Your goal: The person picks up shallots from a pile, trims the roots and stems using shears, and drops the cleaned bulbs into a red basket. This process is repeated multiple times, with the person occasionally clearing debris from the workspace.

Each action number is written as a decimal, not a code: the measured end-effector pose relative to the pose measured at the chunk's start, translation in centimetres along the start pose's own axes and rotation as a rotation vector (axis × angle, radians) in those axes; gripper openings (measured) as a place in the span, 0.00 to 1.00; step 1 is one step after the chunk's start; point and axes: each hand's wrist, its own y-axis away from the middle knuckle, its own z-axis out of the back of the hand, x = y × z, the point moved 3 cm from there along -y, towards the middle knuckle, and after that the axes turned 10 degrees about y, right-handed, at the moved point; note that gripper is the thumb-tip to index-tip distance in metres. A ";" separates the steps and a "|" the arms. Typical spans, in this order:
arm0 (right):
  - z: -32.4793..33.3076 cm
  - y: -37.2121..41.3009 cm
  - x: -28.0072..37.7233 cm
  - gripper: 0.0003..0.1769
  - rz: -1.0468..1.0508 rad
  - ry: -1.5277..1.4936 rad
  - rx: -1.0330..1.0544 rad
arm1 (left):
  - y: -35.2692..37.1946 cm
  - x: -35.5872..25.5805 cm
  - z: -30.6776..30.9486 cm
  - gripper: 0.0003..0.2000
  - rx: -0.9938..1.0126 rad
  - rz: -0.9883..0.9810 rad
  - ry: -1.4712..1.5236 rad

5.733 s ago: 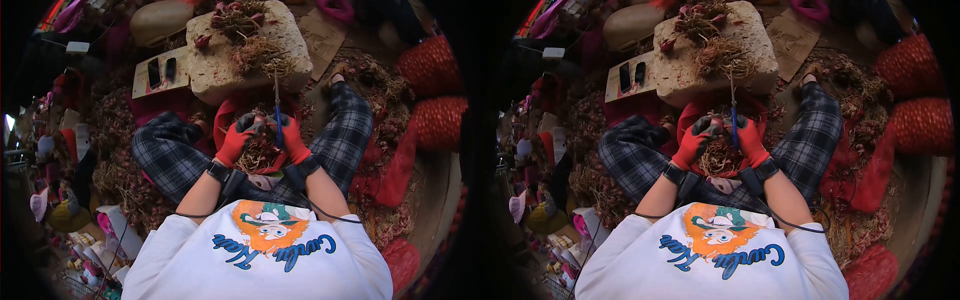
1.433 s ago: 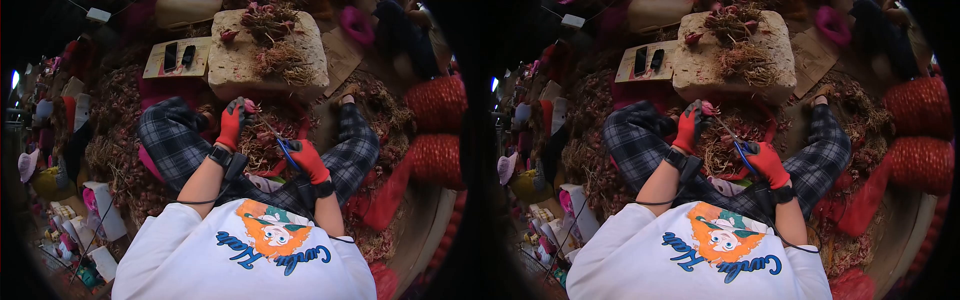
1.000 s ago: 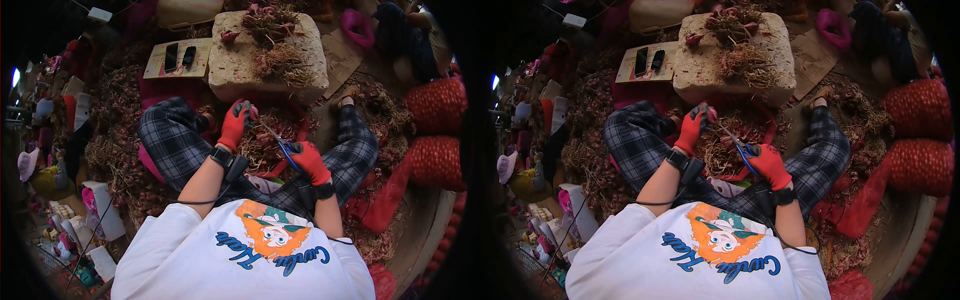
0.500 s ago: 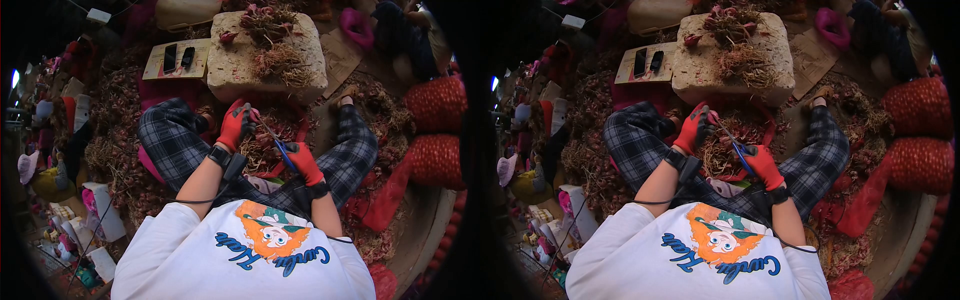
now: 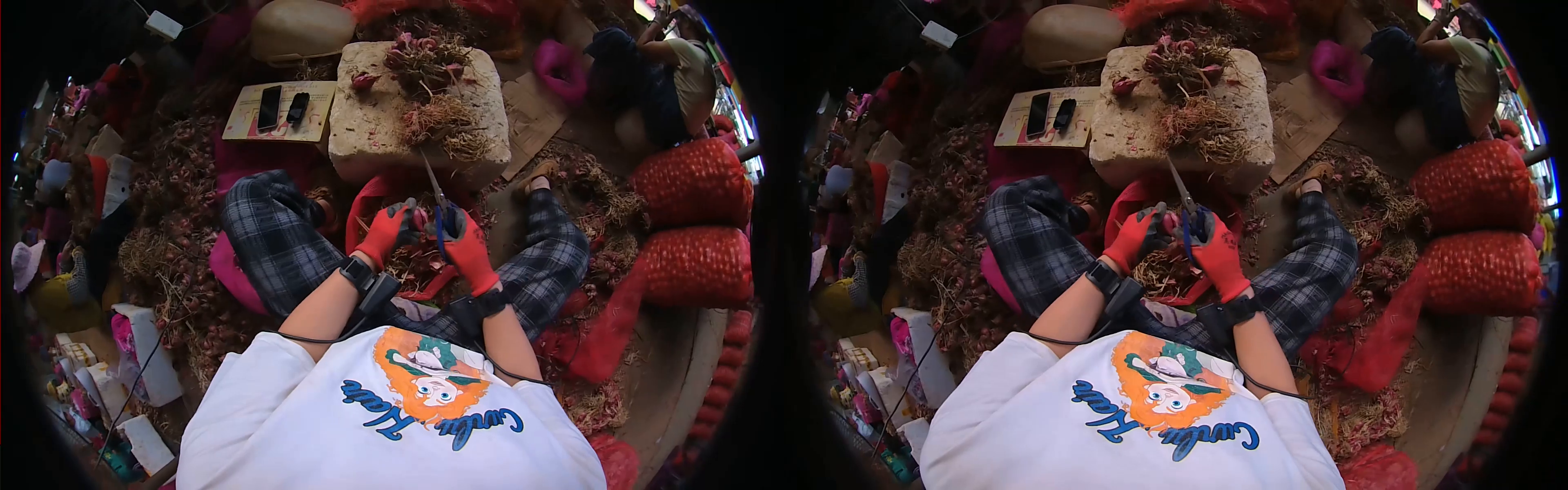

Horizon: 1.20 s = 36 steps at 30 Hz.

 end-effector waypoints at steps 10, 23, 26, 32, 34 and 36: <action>-2.0 3.3 1.5 0.22 0.193 0.222 0.101 | 4.3 4.1 0.3 0.09 0.105 0.021 0.160; -0.5 3.9 -1.4 0.16 0.126 0.157 -0.146 | 8.5 -0.4 -1.1 0.17 0.343 -0.598 -0.585; -0.1 3.4 -1.8 0.13 0.073 0.050 -0.136 | 8.5 -0.5 -1.4 0.20 0.308 -0.514 -0.488; 0.2 3.3 2.3 0.15 0.301 -0.195 0.048 | 8.0 -1.0 -1.4 0.08 0.148 -0.301 -0.343; -0.2 3.5 3.9 0.19 0.374 -0.014 0.086 | 6.8 0.5 -0.9 0.10 0.113 -0.317 -0.185; -1.3 2.8 4.2 0.22 0.464 0.165 0.082 | 6.1 0.9 -0.2 0.11 0.053 -0.594 -0.307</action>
